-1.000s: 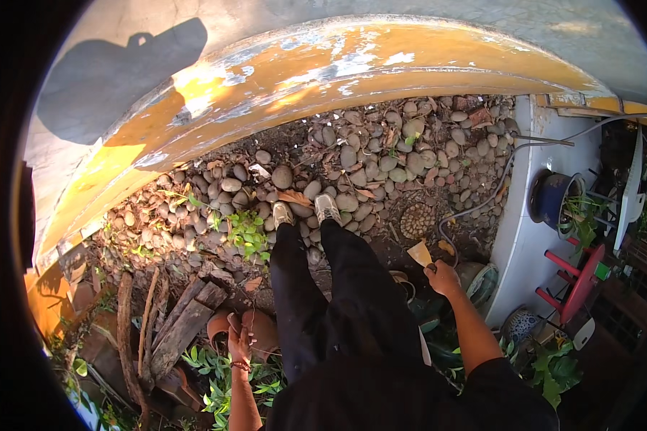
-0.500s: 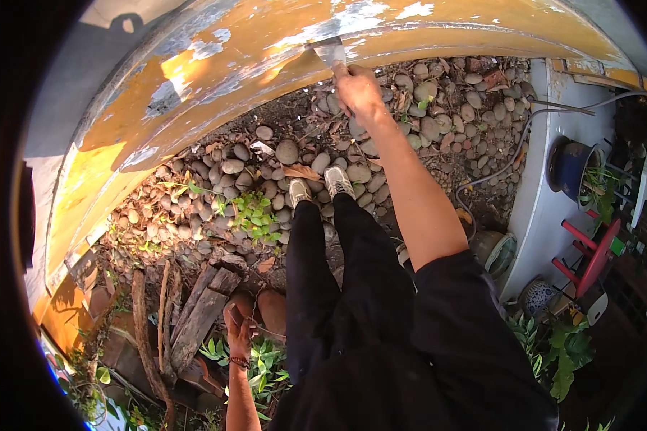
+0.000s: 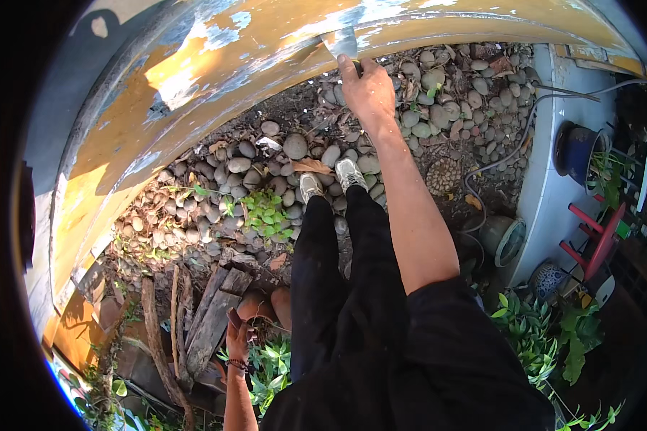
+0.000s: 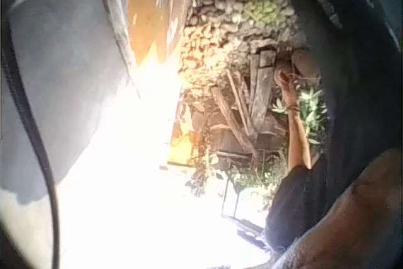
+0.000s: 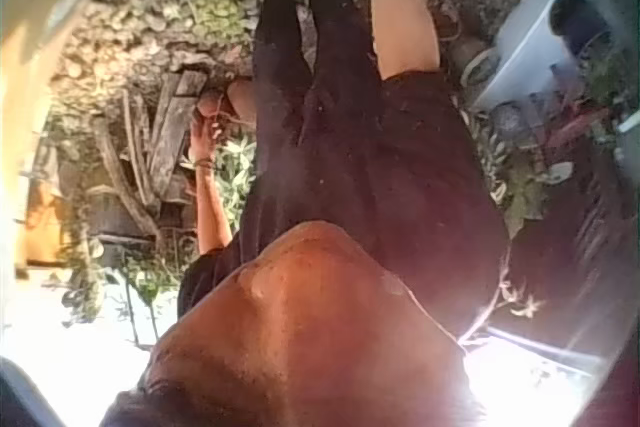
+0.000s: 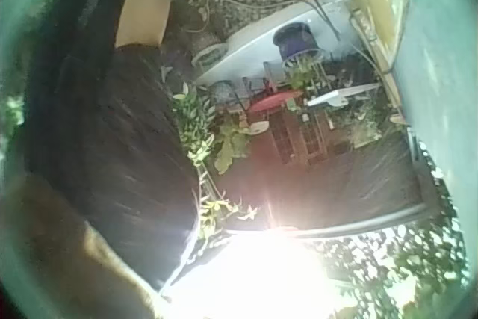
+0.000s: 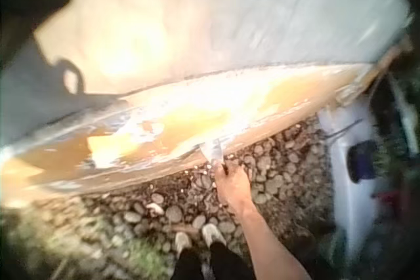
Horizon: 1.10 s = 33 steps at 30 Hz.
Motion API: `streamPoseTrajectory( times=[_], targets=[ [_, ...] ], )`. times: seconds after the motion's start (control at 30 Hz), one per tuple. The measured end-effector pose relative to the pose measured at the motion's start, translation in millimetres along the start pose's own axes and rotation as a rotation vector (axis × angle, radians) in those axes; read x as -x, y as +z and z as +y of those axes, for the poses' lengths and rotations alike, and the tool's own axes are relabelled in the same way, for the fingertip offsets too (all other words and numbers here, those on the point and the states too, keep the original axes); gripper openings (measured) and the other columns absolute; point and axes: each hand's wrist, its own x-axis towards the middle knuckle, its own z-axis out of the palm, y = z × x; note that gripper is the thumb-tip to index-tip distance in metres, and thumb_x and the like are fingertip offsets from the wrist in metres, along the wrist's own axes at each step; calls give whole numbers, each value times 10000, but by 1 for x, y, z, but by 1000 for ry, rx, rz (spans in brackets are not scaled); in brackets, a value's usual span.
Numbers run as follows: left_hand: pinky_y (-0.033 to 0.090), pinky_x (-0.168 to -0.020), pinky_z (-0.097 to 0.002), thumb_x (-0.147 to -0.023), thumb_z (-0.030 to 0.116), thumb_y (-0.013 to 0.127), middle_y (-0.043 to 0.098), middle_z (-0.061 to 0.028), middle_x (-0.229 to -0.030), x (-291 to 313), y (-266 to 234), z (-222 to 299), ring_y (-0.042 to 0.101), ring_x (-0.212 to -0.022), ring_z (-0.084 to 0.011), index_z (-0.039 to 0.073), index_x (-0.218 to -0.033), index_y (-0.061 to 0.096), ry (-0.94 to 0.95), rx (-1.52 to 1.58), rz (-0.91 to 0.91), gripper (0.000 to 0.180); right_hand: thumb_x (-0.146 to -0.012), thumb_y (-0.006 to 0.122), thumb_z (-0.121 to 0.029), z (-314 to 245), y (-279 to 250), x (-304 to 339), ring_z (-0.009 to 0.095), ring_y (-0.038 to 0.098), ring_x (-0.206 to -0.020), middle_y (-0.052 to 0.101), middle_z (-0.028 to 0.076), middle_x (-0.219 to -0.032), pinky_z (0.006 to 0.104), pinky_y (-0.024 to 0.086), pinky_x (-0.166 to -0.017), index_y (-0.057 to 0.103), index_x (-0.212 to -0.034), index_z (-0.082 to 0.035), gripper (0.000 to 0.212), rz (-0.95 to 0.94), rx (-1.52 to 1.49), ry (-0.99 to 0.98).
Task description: The recorder is scraping and sanding an outdoor wall to remove old paint or debris.
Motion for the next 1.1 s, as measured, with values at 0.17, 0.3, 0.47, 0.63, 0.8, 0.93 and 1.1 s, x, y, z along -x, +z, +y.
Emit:
streamPoseTrajectory(
  times=[0.17, 0.3, 0.47, 0.63, 0.8, 0.93, 1.1],
  targets=[
    [591, -680, -325, -1021, 233, 629, 715, -124, -1013, -35, -21, 20, 705, -796, -197, 11, -1256, 523, 70, -91, -70, 340, -1021, 554, -523, 35, 35, -26, 487, 668, -1059, 720, 293, -1063, 514, 526, -925, 699, -1157, -1, 559, 120, -73, -78],
    [599, -735, -353, -1027, 243, 613, 718, -140, -1055, -51, -43, 42, 714, -852, -221, 2, -1305, 503, 76, -160, -78, 384, -1008, 590, -531, 36, 42, 20, 445, 716, -878, 712, 305, -894, 507, 539, -793, 672, -1047, 71, 609, 72, -25, -68],
    [548, -667, -320, -1015, 277, 625, 712, -112, -988, -78, -49, 75, 709, -794, -214, 21, -1292, 537, 169, -291, -106, 388, -974, 615, -480, 187, 47, 97, 480, 673, -1031, 704, 311, -1020, 525, 530, -882, 672, -1112, 24, 525, 28, 152, 139],
    [542, -629, -346, -1012, 310, 577, 652, -85, -896, -104, -84, 99, 637, -742, -192, 30, -1256, 569, 251, -575, -84, 371, -953, 624, -480, 315, 17, 205, 514, 666, -1030, 699, 331, -1050, 562, 537, -896, 661, -1126, 43, 552, 34, 99, 512],
    [485, -567, -323, -1020, 343, 563, 625, -48, -839, -117, -60, 132, 574, -643, -152, 62, -1166, 597, 142, -592, -89, 318, -957, 619, -470, 420, -22, 316, 515, 664, -1045, 708, 317, -1059, 570, 535, -888, 661, -1224, -15, 529, 10, 40, 818],
    [475, -553, -299, -1015, 338, 575, 604, -34, -813, -118, -35, 150, 556, -622, -134, 74, -1141, 595, 53, -653, -191, 293, -964, 645, -444, 436, -50, 376, 392, 712, -770, 723, 220, -877, 492, 552, -672, 663, -1244, -35, 496, 70, -10, 861],
    [486, -448, -296, -1016, 234, 551, 563, -10, -789, -139, -33, 136, 574, -564, -142, 135, -1062, 580, 98, -687, -216, 113, -994, 666, -368, 421, -99, 410, 138, 565, -504, 607, 23, -674, 328, 406, -438, 689, -1182, -66, 356, 273, -282, 995]
  ],
)
